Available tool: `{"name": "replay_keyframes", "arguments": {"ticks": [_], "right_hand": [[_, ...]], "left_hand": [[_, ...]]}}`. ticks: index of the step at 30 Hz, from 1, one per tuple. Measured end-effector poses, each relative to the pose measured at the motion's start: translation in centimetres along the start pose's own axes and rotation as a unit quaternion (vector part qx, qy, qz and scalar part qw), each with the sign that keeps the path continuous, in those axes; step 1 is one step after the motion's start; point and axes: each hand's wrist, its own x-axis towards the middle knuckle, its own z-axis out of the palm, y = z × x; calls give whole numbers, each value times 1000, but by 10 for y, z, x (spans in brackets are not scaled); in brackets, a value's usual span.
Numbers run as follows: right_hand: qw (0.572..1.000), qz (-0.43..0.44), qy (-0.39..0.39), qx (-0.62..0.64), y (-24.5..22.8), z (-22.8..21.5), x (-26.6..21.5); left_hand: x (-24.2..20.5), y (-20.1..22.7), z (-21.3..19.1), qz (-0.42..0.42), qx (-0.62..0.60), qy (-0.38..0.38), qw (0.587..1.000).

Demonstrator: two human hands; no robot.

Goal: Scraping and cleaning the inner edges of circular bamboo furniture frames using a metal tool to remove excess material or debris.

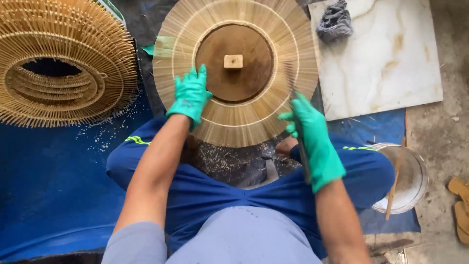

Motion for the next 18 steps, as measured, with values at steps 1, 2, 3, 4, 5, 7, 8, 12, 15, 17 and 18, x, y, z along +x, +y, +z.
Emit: {"name": "replay_keyframes", "arguments": {"ticks": [1,2,3,4,5,7,8,12,15,17,18], "right_hand": [[1000,-4,0,1,-7,-2,-10],[998,-38,21,41,-14,-5,-20],[993,-64,45,83,-15,-8,-36],[993,-61,48,87,-3,-17,-40],[993,-77,64,66,7,-27,-42],[991,-97,80,43,17,-41,-48],[993,-78,79,39,18,-44,-51],[997,-16,70,32,37,-59,-54],[998,-18,66,5,46,-65,-49],[996,-27,79,21,46,-59,-51],[994,-38,93,39,45,-55,-50]], "left_hand": [[-10,20,-15,1,1,4,1000],[-19,39,-29,-26,-51,9,998],[-37,57,-40,-52,-101,6,994],[-49,76,-48,-50,-97,2,994],[-58,96,-57,-78,-120,2,990],[-67,129,-73,-103,-145,6,984],[-66,141,-79,-125,-154,-2,980],[-68,165,-85,-175,-162,-48,970],[-66,161,-83,-175,-153,-41,972],[-63,161,-79,-183,-162,-48,969],[-59,160,-79,-188,-169,-53,966]]}}
